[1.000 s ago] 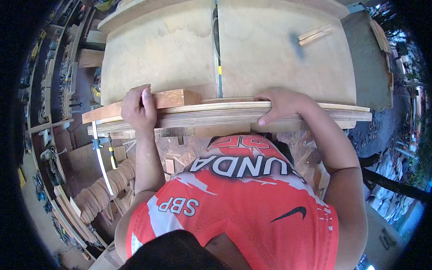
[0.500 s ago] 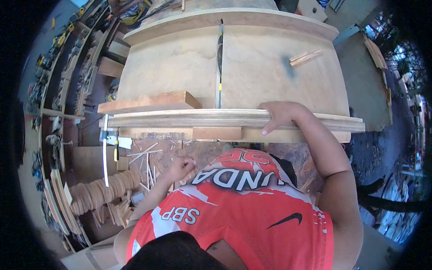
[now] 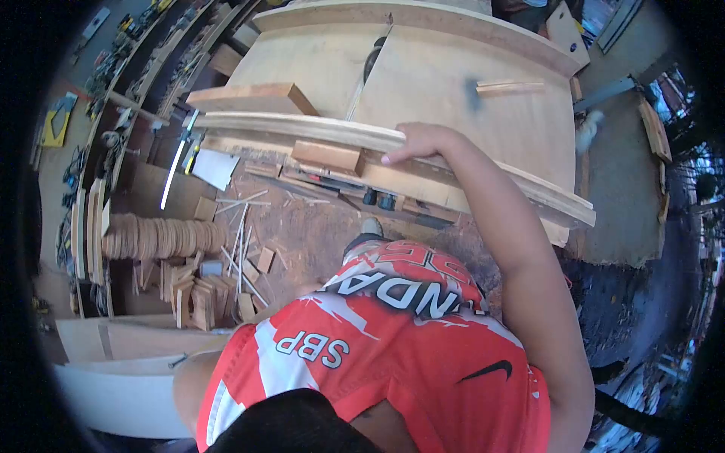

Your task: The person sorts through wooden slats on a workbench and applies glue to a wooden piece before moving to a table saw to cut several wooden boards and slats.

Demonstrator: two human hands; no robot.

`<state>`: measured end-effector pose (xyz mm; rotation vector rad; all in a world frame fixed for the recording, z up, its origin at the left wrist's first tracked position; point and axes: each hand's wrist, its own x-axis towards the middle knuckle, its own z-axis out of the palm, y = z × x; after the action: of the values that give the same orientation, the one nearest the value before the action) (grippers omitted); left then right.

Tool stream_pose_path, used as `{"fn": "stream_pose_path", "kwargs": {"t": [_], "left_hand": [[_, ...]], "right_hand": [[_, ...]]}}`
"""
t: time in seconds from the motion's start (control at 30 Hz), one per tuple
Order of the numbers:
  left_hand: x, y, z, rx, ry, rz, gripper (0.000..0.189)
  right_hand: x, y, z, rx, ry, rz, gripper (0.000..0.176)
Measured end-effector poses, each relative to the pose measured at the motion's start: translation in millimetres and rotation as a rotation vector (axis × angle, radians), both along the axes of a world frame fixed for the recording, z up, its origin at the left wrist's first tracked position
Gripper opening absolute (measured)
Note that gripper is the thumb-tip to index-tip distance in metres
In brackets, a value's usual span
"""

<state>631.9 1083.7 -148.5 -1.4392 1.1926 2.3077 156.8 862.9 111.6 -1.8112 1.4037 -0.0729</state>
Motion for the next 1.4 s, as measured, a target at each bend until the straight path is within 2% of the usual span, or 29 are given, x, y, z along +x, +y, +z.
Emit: {"fn": "stream_pose_path", "kwargs": {"t": [0.3,0.37,0.43,0.5,0.57,0.63,0.7,0.77,0.83,0.9,0.97,1.03,1.1,1.13,1.17,1.2,1.23,1.27,1.3,1.33,1.37,1.4], "left_hand": [[-7.7,74.3,21.0,0.104,-0.012,0.305,0.039],[-5.7,91.7,30.3,0.129,0.025,0.386,0.040],[-1.5,106.1,59.9,0.186,0.120,0.453,0.042],[-12.2,114.0,126.3,0.239,0.344,0.451,0.049],[-7.0,114.8,126.7,0.131,-0.010,0.255,0.048],[-19.6,92.7,139.5,-0.177,-0.033,-0.133,0.042],[-21.8,68.8,117.3,-0.342,0.068,-0.140,0.037],[-13.3,52.5,66.2,-0.473,0.103,0.271,0.034],[-16.3,33.7,53.7,-0.499,-0.011,0.524,0.034],[-6.0,33.8,65.6,-0.531,-0.004,0.530,0.033],[3.2,31.4,54.6,-0.568,-0.012,0.523,0.033],[45.2,51.3,5.6,-0.567,-0.025,0.427,0.034],[96.9,85.1,-68.5,-0.576,0.008,0.474,0.031],[108.5,95.0,-25.3,-0.582,-0.184,0.333,0.029],[130.7,106.3,-40.3,-0.400,-0.390,0.182,0.037],[175.9,139.8,-121.3,-0.438,-0.445,0.162,0.043],[177.9,136.8,-47.8,-0.320,-0.514,0.165,0.044],[227.0,169.2,-128.2,-0.513,-0.412,0.158,0.044],[229.1,161.7,-74.8,-0.289,-0.503,0.210,0.042],[268.8,182.7,-133.8,-0.277,-0.481,0.268,0.039],[300.6,193.0,-180.8,-0.334,-0.510,0.226,0.030],[318.1,187.6,-189.8,-0.234,-0.221,0.373,0.022]], "right_hand": [[-1.0,-7.9,-0.5,0.003,0.021,0.039,0.090],[-1.5,-10.0,-11.4,0.024,-0.073,0.042,0.091],[0.0,-7.0,-12.4,0.083,-0.118,0.000,0.089],[-2.3,-14.8,-19.3,0.033,-0.053,0.028,0.087],[-0.7,-10.2,-15.8,0.076,-0.115,0.029,0.085],[-1.6,-14.4,-19.6,0.001,-0.040,0.061,0.082],[3.3,-6.3,-10.9,0.056,-0.040,0.047,0.079],[6.9,-5.0,-8.5,0.090,-0.045,-0.002,0.077],[5.1,-10.2,-11.2,0.130,-0.017,-0.018,0.073],[4.5,-11.4,-9.0,0.157,0.012,-0.042,0.073],[-7.8,-23.5,-20.9,0.165,0.056,-0.007,0.075],[-3.2,-12.8,-12.4,0.226,0.056,-0.027,0.077],[-3.7,-24.1,-4.7,0.246,0.034,-0.049,0.081],[-12.0,-27.4,-14.3,0.277,0.029,-0.063,0.082],[-15.9,-27.1,-21.6,0.315,0.023,-0.075,0.083],[-6.1,-21.3,-7.7,0.236,0.123,-0.065,0.083],[-1.3,-25.6,-4.7,0.213,0.115,-0.079,0.083],[2.4,-21.3,-6.2,0.201,0.065,-0.079,0.083],[-4.7,-16.4,-12.3,0.186,0.016,-0.088,0.082],[-13.7,-24.3,-19.4,0.223,0.012,-0.041,0.078],[-8.1,-13.4,-10.6,0.252,-0.039,-0.108,0.076],[3.1,-4.3,0.6,0.274,-0.091,-0.177,0.074]]}}
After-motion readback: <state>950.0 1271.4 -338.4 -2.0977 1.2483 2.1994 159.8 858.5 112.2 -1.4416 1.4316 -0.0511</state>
